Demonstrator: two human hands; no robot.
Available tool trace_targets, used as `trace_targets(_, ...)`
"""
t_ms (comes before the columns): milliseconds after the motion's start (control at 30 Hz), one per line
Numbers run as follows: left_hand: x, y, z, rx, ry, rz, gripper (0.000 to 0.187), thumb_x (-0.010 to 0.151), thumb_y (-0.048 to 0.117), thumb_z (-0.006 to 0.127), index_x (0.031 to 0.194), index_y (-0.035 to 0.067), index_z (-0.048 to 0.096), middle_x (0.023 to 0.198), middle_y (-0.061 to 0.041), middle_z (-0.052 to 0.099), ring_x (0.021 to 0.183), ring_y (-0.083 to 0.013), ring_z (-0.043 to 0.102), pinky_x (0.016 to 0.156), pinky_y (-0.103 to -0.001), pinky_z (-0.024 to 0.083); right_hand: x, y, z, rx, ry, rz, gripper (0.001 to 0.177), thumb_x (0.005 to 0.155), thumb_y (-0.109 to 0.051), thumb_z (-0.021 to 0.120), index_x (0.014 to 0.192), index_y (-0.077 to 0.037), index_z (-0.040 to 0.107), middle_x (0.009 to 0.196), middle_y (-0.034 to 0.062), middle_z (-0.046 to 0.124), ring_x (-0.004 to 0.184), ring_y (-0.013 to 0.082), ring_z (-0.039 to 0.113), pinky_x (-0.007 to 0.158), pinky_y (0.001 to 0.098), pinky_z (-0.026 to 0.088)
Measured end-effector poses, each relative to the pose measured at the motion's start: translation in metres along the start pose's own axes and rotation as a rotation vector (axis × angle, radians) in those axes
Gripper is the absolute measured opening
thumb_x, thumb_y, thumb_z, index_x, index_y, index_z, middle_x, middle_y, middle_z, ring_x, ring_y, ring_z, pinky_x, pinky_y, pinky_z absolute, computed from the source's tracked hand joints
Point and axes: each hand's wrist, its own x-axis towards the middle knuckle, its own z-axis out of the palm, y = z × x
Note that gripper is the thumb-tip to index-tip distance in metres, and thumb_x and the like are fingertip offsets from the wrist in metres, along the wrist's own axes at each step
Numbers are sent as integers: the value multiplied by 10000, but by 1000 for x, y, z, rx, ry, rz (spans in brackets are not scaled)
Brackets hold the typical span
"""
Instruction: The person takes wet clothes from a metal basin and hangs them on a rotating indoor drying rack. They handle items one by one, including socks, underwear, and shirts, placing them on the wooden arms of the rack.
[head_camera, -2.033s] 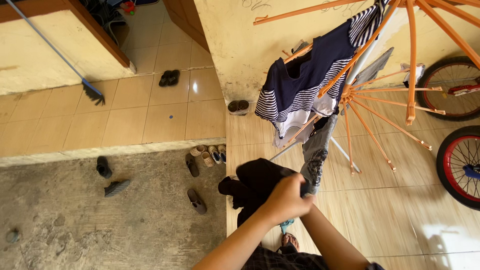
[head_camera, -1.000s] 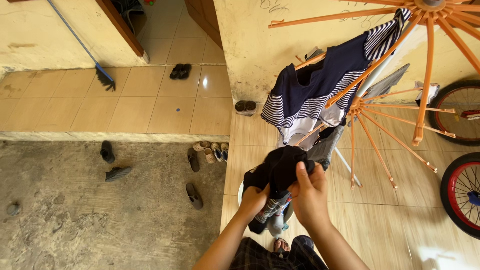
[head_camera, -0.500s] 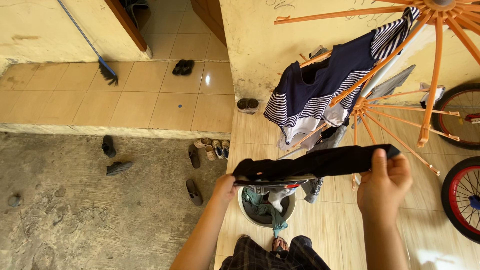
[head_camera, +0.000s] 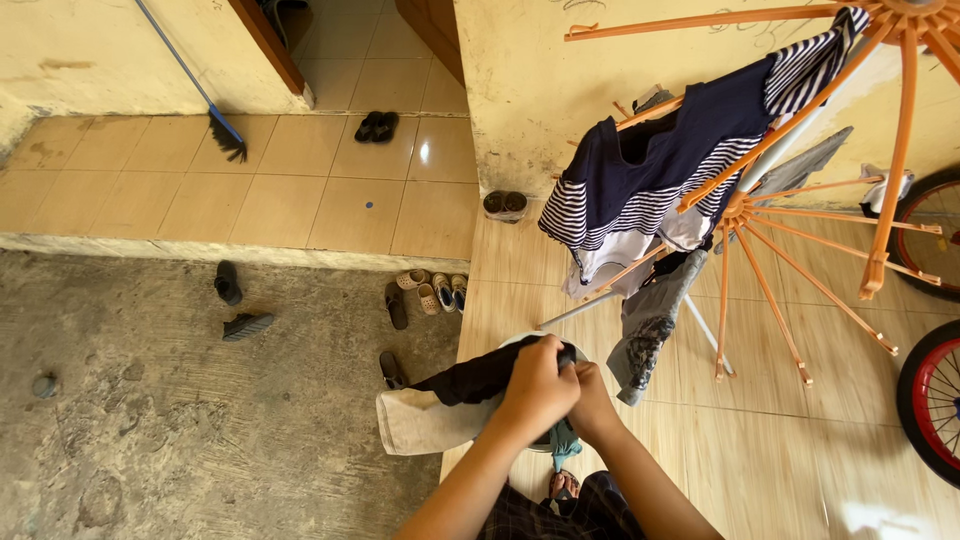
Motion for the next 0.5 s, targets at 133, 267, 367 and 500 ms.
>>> trace_targets(133,-12,1,0,0,-29,-30,189,896,103,656,944,-73,608,828,-297,685,805,-446,682,712,-470,536,17,9,18,360,-18,112,123,926,-116,646,894,-7,694,825,104,701,723,184,619,617,332,502)
trace_targets(267,-17,-6,6,-426,-453,-185,260,999,209,635,905,-34,616,722,-161,662,598,-192,615,544,-374,489,44,-11,48,372,-68,47,175,917,-156,651,1006,-9,683,891,98,697,801,190,628,674,324,505)
trace_targets(367,-14,-7,6,-552,-457,-249,287,1012,254,665,900,-11,659,714,-40,628,596,-69,571,529,-292,453,73,-37,55,335,-128,-47,252,910,-185,656,1090,-10,674,941,94,695,860,194,635,716,318,507)
trace_targets(500,17,-23,-27,-249,-287,-157,268,955,277,665,871,23,674,681,-61,685,547,-114,617,501,-304,486,74,-44,39,137,-251,-163,369,901,-225,661,1202,-12,663,1007,88,692,938,200,644,773,310,511)
